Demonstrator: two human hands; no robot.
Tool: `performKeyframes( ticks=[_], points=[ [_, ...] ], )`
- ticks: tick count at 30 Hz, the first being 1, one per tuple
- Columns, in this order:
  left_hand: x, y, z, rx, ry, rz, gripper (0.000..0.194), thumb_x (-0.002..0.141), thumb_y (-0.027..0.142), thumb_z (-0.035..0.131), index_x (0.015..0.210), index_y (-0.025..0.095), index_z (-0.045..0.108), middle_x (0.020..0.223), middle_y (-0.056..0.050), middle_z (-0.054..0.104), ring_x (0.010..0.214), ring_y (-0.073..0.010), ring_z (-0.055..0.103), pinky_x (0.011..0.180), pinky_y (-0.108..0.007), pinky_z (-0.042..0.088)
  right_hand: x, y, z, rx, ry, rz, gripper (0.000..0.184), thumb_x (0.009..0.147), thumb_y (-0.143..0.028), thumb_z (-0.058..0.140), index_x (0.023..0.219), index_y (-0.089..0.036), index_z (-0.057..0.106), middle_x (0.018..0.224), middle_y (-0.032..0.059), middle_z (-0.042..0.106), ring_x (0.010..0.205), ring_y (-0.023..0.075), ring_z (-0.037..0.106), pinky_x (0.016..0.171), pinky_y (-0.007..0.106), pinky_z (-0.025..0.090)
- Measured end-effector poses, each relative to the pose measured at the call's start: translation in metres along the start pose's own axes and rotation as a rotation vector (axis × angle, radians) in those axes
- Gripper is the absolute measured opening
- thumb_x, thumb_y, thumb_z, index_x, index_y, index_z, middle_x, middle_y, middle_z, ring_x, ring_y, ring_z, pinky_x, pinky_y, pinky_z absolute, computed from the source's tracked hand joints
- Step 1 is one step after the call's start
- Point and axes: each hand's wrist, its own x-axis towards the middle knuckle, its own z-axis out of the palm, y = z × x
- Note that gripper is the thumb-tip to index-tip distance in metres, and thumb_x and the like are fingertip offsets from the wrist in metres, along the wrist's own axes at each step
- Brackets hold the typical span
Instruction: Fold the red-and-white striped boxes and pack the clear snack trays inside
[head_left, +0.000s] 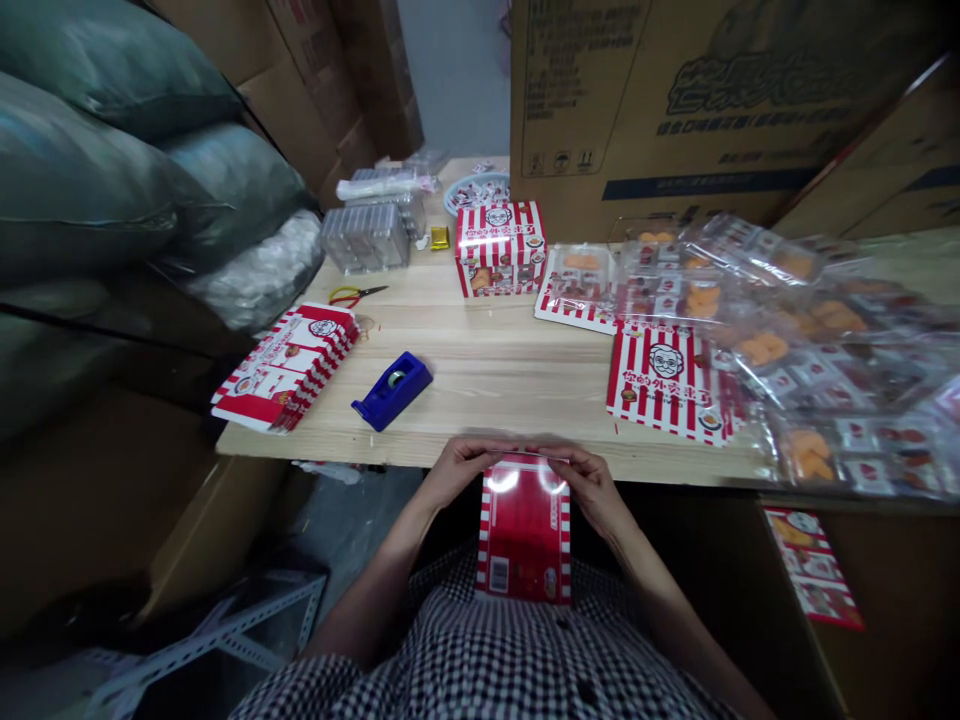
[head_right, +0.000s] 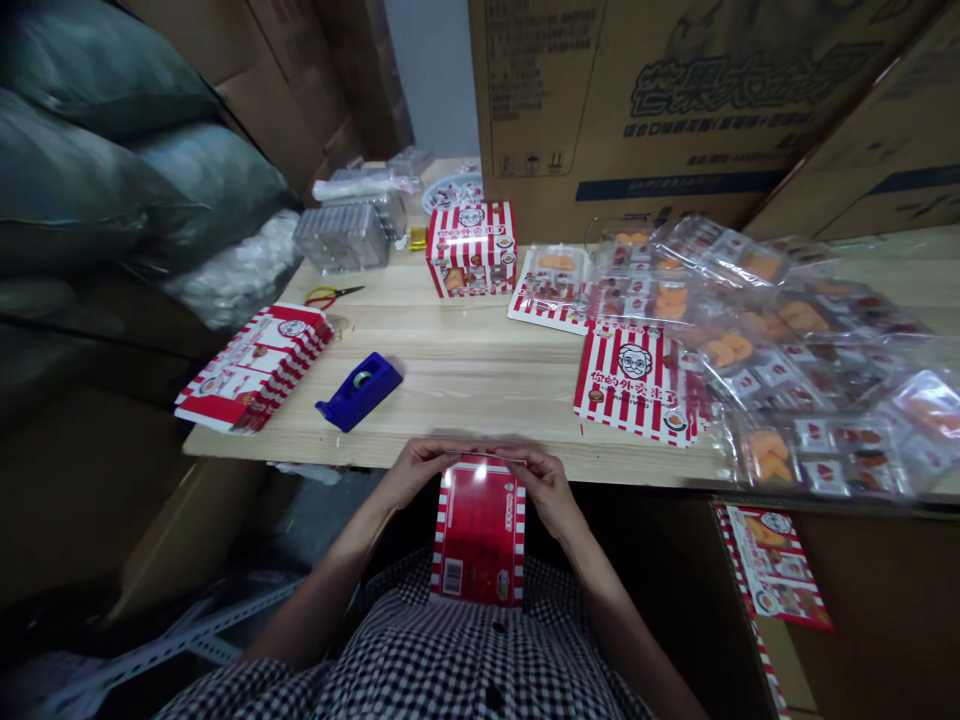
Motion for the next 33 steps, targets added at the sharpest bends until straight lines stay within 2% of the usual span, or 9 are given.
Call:
performKeyframes(
  ticks=[5,8,12,15,21,29,31,33],
  points=[
    [0.010,0.013,-0.009,0.041,-0.120,-0.022,0.033,0.089,0.045,0.067,0.099,0.017,0.082,0.097,-0.012,0.080,0.094,-0.0267,0.073,0.093,-0.039,0.053,0.008,-0.015,-0.006,-0.076,-0.075,0.019,0.022,0.082,-0.046,0.077,0.087,-0.026,0.081,0.100,0.0063,0.080,0.103,0.0255,0.071,0.098,0.043,0.051],
    [0.018,0.028,-0.011,0.103,-0.233,-0.002,0.028,0.086,0.042,0.071,0.098,0.019,0.082,0.100,-0.011,0.079,0.095,-0.0249,0.073,0.089,-0.035,0.053,0.014,-0.026,-0.008,-0.113,-0.116,0.015,0.021,0.080,-0.044,0.080,0.080,-0.023,0.081,0.100,0.0065,0.080,0.097,0.0232,0.072,0.094,0.040,0.052],
    [0.028,0.037,-0.009,0.154,-0.351,-0.015,0.031,0.080,0.035,0.078,0.107,0.020,0.079,0.106,-0.011,0.079,0.093,-0.0224,0.073,0.087,-0.033,0.053,0.021,-0.031,-0.012,-0.160,-0.178,0.073,0.027,0.076,-0.044,0.082,0.093,-0.024,0.081,0.103,0.0072,0.080,0.093,0.0217,0.073,0.089,0.039,0.054],
    [0.033,0.037,-0.008,0.195,-0.334,-0.019,0.027,0.080,0.034,0.078,0.104,0.020,0.080,0.099,-0.011,0.080,0.083,-0.0200,0.073,0.081,-0.032,0.053,0.026,-0.026,-0.014,-0.164,-0.161,0.097,0.031,0.073,-0.044,0.083,0.096,-0.023,0.081,0.095,0.0065,0.081,0.083,0.0203,0.073,0.081,0.037,0.055],
    [0.041,0.032,-0.010,0.219,-0.317,-0.031,0.024,0.081,0.036,0.077,0.095,0.018,0.082,0.078,-0.008,0.078,0.060,-0.0142,0.064,0.060,-0.024,0.046,0.032,-0.020,-0.013,-0.156,-0.132,0.093,0.027,0.072,-0.043,0.084,0.089,-0.023,0.082,0.083,0.0039,0.080,0.072,0.0162,0.069,0.070,0.030,0.053],
    [0.039,0.035,-0.009,0.289,-0.337,-0.058,0.026,0.080,0.035,0.077,0.093,0.014,0.082,0.080,-0.006,0.078,0.068,-0.0149,0.064,0.067,-0.024,0.049,0.027,-0.020,-0.014,-0.169,-0.147,0.093,0.025,0.070,-0.043,0.086,0.079,-0.021,0.081,0.076,0.0018,0.078,0.068,0.0168,0.069,0.072,0.032,0.054],
    [0.034,0.040,-0.009,0.307,-0.367,-0.073,0.030,0.084,0.038,0.074,0.098,0.013,0.081,0.086,-0.007,0.079,0.074,-0.0172,0.067,0.072,-0.026,0.051,0.021,-0.022,-0.014,-0.178,-0.169,0.099,0.026,0.075,-0.046,0.082,0.087,-0.023,0.082,0.084,0.0027,0.080,0.076,0.0191,0.072,0.078,0.034,0.056],
    [0.026,0.045,-0.011,0.314,-0.415,-0.077,0.034,0.089,0.041,0.068,0.107,0.015,0.080,0.095,-0.008,0.079,0.082,-0.0200,0.070,0.079,-0.029,0.053,0.013,-0.025,-0.014,-0.188,-0.191,0.098,0.028,0.081,-0.048,0.077,0.097,-0.025,0.082,0.098,0.0034,0.081,0.091,0.0228,0.074,0.089,0.038,0.055]
  ],
)
